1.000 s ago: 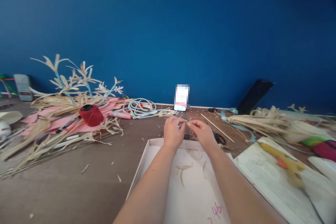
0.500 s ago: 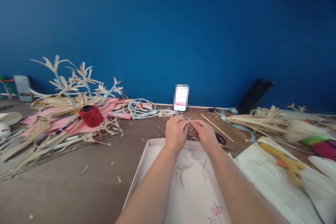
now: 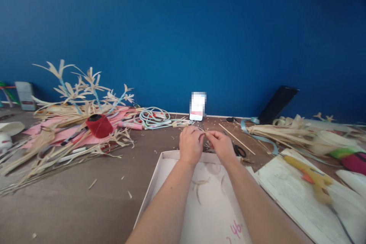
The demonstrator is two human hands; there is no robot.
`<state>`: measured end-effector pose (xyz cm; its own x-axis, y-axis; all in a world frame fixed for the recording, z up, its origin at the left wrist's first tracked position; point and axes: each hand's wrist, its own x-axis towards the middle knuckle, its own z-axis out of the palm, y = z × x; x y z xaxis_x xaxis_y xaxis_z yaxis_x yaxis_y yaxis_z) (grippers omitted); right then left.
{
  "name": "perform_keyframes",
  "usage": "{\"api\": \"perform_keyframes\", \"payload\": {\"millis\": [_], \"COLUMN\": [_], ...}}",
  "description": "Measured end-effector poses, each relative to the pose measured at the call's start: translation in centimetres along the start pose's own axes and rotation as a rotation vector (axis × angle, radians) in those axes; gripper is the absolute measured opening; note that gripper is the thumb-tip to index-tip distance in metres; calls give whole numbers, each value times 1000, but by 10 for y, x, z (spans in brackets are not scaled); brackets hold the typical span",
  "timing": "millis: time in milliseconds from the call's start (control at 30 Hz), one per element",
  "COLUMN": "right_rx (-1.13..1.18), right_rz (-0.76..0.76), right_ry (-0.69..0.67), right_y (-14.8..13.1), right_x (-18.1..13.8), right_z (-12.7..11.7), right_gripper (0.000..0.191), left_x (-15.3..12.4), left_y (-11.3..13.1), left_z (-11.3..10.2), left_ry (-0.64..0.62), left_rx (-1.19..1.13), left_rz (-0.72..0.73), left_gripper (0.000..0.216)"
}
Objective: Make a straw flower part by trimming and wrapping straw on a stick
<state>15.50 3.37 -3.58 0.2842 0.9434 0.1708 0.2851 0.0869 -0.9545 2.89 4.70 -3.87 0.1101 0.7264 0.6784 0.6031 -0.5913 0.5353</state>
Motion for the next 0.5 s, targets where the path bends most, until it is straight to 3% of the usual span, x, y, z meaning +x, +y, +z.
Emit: {"api": "perform_keyframes", "payload": {"millis": [167,500], "right_rx": [-123,-182], "right_rz": [-139,-241], "right_ry": [24,7], "right_y": [-6,-11], "right_x": [-4,-10], "right_z": [1,3], "right_gripper": [32,31], "left_x": [1,1], "left_y": [0,3], "left_z": [-1,-1], "left_ry": [24,91], "left_rx": [12,-19], "left_rz": [12,-48], "left_gripper": [12,6]}}
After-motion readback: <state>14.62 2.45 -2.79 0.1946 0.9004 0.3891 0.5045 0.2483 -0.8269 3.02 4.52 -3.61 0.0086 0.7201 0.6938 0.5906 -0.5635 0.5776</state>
